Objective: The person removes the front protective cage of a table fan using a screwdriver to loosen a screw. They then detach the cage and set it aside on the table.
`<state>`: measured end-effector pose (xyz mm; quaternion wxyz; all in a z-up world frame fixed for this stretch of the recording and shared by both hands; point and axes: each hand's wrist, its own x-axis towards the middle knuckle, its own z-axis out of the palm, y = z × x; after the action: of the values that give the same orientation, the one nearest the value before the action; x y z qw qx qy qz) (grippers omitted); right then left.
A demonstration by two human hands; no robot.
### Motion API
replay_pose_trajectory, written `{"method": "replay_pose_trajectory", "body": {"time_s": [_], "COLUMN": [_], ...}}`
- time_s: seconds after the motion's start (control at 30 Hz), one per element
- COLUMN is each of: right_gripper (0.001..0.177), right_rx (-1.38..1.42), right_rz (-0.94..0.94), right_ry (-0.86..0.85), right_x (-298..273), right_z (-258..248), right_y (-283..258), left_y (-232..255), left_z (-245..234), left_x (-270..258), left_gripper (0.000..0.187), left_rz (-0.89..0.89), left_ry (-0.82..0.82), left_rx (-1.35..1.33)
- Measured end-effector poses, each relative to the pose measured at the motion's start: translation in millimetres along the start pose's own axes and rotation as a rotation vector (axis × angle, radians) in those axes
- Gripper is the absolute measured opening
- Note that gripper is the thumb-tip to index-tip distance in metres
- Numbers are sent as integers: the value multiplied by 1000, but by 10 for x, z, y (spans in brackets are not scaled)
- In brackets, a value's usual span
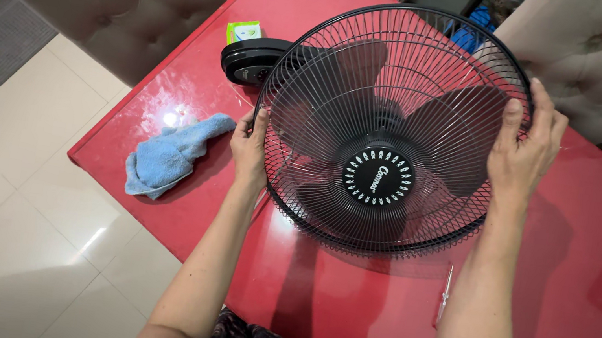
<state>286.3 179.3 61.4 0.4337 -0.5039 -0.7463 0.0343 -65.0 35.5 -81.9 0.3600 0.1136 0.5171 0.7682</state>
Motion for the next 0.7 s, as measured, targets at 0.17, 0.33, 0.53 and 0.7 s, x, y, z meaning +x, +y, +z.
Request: {"method": "replay_pose_trajectory", "body": {"time_s": [0.17, 0.33, 0.53, 0.7], "right_gripper": [57, 53, 56, 56], "right_rx": [3, 2, 5, -9], "right_rz": [-7, -51, -22, -13], "right_ry": [-1, -6, -10, -2], "right_x": [12, -1, -2, -8], "right_z": [17, 19, 41, 40], "right_y": [31, 63, 98, 108], "left_y": [96, -3, -78, -39], "left_z": [8, -44, 59, 97], "left_x": [14, 155, 111, 55], "left_gripper": [39, 27, 25, 33], "left_rz": [-191, -212, -26, 36], "left_ry": [4, 69, 268, 272], "left_rx": [-314, -338, -59, 32]}}
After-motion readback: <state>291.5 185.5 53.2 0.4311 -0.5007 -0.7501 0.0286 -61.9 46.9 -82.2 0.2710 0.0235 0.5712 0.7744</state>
